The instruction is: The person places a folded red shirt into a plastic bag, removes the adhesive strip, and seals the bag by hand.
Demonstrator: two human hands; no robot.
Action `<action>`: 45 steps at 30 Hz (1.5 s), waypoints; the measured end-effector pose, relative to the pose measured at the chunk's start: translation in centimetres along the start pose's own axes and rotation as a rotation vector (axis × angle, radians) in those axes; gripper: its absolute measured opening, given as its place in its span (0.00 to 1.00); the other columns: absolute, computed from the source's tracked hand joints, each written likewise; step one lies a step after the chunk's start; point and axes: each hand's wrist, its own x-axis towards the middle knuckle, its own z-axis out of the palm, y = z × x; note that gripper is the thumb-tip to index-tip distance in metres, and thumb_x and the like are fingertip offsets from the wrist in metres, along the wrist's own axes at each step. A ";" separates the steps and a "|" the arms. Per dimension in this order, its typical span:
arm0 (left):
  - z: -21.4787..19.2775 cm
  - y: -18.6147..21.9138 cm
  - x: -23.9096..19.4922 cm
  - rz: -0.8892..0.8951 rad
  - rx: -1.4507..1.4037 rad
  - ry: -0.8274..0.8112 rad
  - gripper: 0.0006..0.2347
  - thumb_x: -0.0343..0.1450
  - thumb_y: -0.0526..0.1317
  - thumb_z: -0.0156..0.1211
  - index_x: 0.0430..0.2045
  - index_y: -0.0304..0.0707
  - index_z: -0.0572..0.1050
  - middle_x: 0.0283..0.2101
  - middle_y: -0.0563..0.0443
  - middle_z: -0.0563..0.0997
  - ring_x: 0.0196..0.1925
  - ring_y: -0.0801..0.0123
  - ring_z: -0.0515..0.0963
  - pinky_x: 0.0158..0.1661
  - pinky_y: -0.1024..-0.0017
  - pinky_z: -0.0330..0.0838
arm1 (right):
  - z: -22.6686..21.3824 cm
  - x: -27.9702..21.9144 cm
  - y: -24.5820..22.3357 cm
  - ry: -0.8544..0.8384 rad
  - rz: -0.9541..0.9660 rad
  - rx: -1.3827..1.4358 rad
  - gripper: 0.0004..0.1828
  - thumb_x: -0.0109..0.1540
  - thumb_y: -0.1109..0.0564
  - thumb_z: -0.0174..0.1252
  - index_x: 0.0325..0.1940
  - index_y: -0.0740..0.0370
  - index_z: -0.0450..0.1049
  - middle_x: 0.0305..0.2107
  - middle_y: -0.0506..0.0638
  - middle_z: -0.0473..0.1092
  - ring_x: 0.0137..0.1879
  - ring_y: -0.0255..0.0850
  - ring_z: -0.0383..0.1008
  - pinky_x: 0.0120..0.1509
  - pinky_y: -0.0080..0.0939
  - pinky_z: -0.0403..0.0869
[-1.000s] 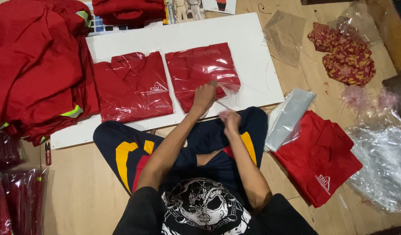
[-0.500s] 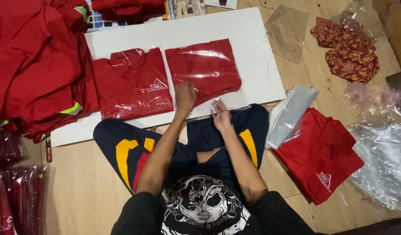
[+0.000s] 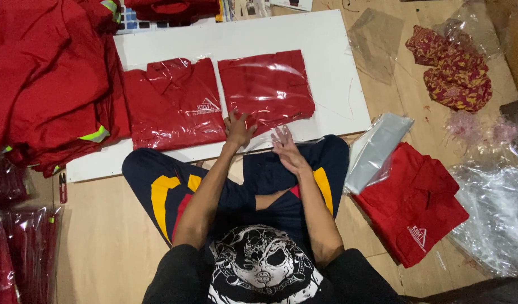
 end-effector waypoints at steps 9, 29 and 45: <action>0.5 0.4 -1.5 0.037 -0.002 0.010 0.33 0.66 0.49 0.72 0.67 0.53 0.62 0.75 0.38 0.37 0.74 0.30 0.43 0.65 0.27 0.52 | 4.0 7.7 1.7 0.974 0.033 -0.188 0.38 0.49 0.42 0.82 0.58 0.52 0.74 0.39 0.48 0.75 0.39 0.40 0.75 0.36 0.37 0.69; -4.9 11.8 -3.0 0.338 -0.701 0.147 0.27 0.75 0.57 0.52 0.69 0.53 0.58 0.69 0.37 0.61 0.67 0.43 0.64 0.65 0.54 0.59 | 20.5 13.6 -17.6 0.339 -0.561 -0.580 0.08 0.67 0.64 0.56 0.48 0.55 0.70 0.46 0.49 0.73 0.52 0.38 0.73 0.54 0.36 0.72; -1.7 -1.2 -7.7 -0.116 -0.516 -0.720 0.18 0.77 0.44 0.57 0.53 0.23 0.72 0.37 0.27 0.83 0.32 0.49 0.87 0.33 0.53 0.85 | 9.5 5.9 2.1 0.100 -0.326 -2.360 0.35 0.66 0.67 0.50 0.78 0.62 0.54 0.75 0.69 0.47 0.79 0.65 0.47 0.68 0.66 0.66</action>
